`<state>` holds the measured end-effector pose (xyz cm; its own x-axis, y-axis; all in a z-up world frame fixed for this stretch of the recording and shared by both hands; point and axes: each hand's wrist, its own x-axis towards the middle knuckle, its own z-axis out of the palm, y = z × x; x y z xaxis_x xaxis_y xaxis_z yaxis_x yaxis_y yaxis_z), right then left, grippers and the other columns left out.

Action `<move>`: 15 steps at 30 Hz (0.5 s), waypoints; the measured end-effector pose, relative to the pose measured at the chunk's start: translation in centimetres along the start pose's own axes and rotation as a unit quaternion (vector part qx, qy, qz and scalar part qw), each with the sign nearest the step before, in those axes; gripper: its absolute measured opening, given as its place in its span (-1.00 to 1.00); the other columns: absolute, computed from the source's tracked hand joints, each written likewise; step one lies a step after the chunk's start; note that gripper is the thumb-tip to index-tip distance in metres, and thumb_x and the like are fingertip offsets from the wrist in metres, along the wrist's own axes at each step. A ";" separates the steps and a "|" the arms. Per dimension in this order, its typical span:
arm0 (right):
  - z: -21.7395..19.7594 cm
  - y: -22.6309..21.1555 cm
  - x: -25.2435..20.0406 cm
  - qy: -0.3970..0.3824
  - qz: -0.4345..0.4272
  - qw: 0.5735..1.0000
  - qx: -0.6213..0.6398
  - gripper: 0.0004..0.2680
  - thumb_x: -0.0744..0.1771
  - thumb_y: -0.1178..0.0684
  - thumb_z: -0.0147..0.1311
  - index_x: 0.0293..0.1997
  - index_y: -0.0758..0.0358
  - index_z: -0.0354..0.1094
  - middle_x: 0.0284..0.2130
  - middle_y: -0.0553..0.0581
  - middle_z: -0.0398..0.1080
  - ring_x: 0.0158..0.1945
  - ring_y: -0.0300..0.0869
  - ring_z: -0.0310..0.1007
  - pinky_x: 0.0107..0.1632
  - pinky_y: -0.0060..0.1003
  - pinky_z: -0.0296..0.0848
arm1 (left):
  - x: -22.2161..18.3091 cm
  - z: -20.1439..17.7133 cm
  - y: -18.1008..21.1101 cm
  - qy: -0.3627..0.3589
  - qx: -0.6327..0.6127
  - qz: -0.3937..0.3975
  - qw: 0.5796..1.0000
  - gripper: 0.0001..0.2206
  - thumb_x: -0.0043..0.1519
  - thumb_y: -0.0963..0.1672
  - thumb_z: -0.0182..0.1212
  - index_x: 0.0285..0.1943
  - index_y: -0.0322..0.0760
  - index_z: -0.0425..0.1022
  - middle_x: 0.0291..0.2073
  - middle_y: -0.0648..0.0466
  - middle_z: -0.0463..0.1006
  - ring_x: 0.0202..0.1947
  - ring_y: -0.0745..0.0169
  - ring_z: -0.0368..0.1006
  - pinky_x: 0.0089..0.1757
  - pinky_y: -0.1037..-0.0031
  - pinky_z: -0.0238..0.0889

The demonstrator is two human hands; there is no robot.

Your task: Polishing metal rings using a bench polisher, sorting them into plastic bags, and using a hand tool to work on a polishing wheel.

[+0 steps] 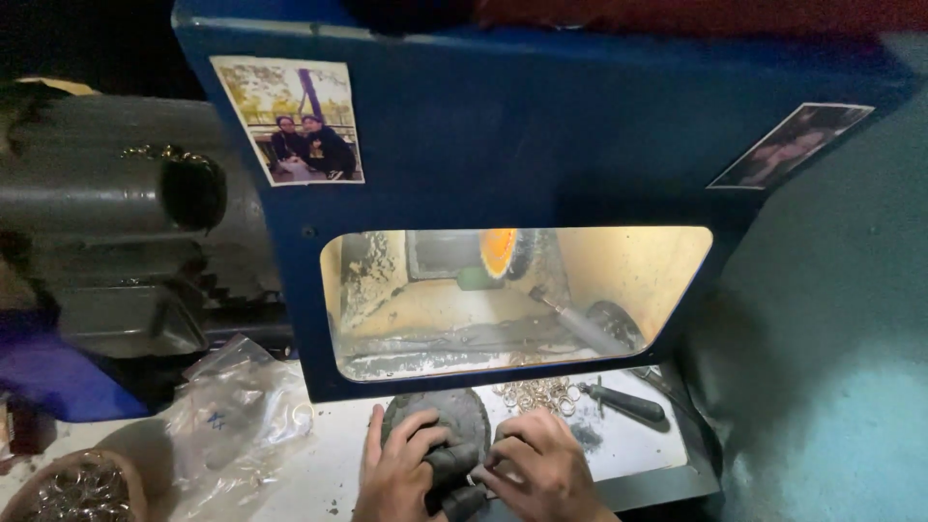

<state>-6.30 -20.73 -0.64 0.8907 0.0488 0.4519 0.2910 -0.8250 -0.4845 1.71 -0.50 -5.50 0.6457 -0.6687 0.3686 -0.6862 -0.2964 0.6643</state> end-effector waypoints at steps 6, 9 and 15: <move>-1.2 0.0 1.0 -0.039 -0.004 0.999 0.037 -0.87 0.30 -0.03 0.29 -0.21 0.09 0.44 -0.26 0.04 0.42 -0.26 -0.06 0.39 -0.14 -0.13 0.36 | 0.6 -1.4 1.3 -0.022 -0.005 -0.006 1.000 -0.73 -0.10 -0.09 0.38 -0.63 -0.32 0.36 0.01 0.13 0.56 0.28 -0.06 0.32 0.32 -0.41 -0.40; -2.8 1.6 1.2 -0.022 0.049 0.998 -0.012 -0.88 0.29 -0.04 0.26 -0.14 -0.04 0.51 -0.16 -0.03 0.50 -0.06 -0.06 0.48 0.07 -0.08 0.32 | 0.6 -1.7 1.8 -0.031 -0.020 -0.021 0.999 -0.77 -0.16 -0.13 0.38 -0.68 -0.35 0.39 0.03 0.14 0.56 0.30 -0.03 0.30 0.33 -0.40 -0.44; -2.6 5.0 9.9 -0.165 0.100 0.976 -0.103 -0.69 0.32 0.15 0.01 0.22 0.15 0.34 0.25 0.32 0.32 0.32 0.19 0.25 0.35 0.10 0.19 | 0.6 -2.1 2.5 -0.004 -0.028 0.009 1.000 -0.61 0.08 -0.01 0.44 -0.58 -0.38 0.43 0.02 0.07 0.57 0.26 -0.10 0.35 0.31 -0.47 -0.51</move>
<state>3.05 -25.83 3.31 0.9964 0.0252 0.0805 0.0528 -0.9309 -0.3614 1.14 -0.17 -2.25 0.6307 -0.6788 0.3761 -0.6779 -0.2460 0.6928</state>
